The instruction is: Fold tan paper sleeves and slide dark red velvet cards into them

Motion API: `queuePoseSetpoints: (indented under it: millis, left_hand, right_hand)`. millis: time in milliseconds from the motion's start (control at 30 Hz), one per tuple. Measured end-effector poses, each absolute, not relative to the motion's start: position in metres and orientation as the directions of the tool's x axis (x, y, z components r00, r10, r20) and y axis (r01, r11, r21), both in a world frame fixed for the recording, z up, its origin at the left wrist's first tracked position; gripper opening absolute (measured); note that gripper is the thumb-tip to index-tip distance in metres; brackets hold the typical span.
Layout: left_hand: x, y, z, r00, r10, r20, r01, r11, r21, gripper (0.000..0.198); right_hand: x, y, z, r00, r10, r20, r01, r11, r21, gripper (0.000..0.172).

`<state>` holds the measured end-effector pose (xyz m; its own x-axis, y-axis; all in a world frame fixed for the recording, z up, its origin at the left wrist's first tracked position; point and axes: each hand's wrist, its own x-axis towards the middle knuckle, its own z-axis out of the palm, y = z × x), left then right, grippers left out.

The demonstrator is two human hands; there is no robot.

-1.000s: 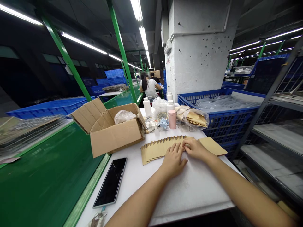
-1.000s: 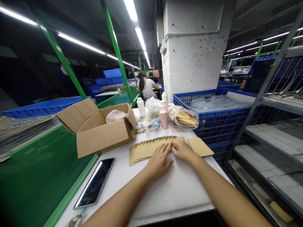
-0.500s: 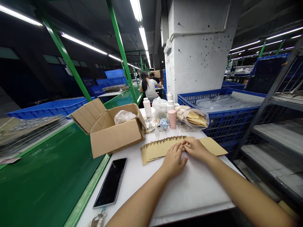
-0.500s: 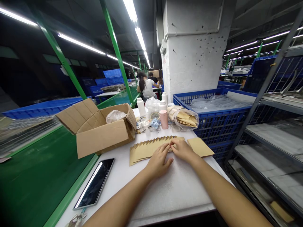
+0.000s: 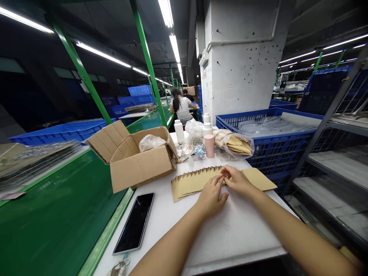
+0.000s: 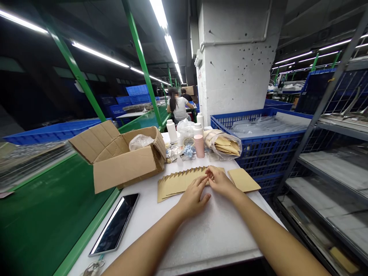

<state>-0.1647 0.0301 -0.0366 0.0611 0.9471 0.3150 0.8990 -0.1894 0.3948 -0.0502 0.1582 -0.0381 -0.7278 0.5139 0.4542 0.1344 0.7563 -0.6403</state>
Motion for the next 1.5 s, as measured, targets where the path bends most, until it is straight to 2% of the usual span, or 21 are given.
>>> queuePoseSetpoints:
  millis: [367, 767, 1233, 1300, 1500]
  left_hand:
    - [-0.1642, 0.0286, -0.0362, 0.060, 0.947, 0.316, 0.889, -0.194, 0.414, 0.048]
    - [-0.1634, 0.0277, -0.0337, 0.058, 0.951, 0.305, 0.885, -0.190, 0.425, 0.049]
    - [-0.1643, 0.0281, -0.0358, 0.046, 0.948, 0.316, 0.899, -0.177, 0.401, 0.051]
    - [-0.1654, 0.0290, -0.0355, 0.012, 0.944, 0.328, 0.907, -0.148, 0.395, 0.046]
    - [-0.1689, 0.0309, -0.0324, -0.131, 0.918, 0.375, 0.910, -0.039, 0.412, 0.017]
  right_hand:
    - [-0.0493, 0.1576, -0.0380, -0.763, 0.486, 0.426, 0.182, 0.794, -0.580, 0.026]
    - [-0.0501, 0.1586, -0.0394, -0.766, 0.474, 0.435, 0.145, 0.786, -0.600, 0.027]
    - [-0.0502, 0.1592, -0.0397, -0.759, 0.482, 0.438, 0.153, 0.785, -0.600, 0.019]
    - [-0.0505, 0.1600, -0.0405, -0.741, 0.494, 0.456, 0.152, 0.784, -0.602, 0.019]
    - [-0.0502, 0.1645, -0.0430, -0.679, 0.550, 0.486, 0.173, 0.764, -0.622, 0.016]
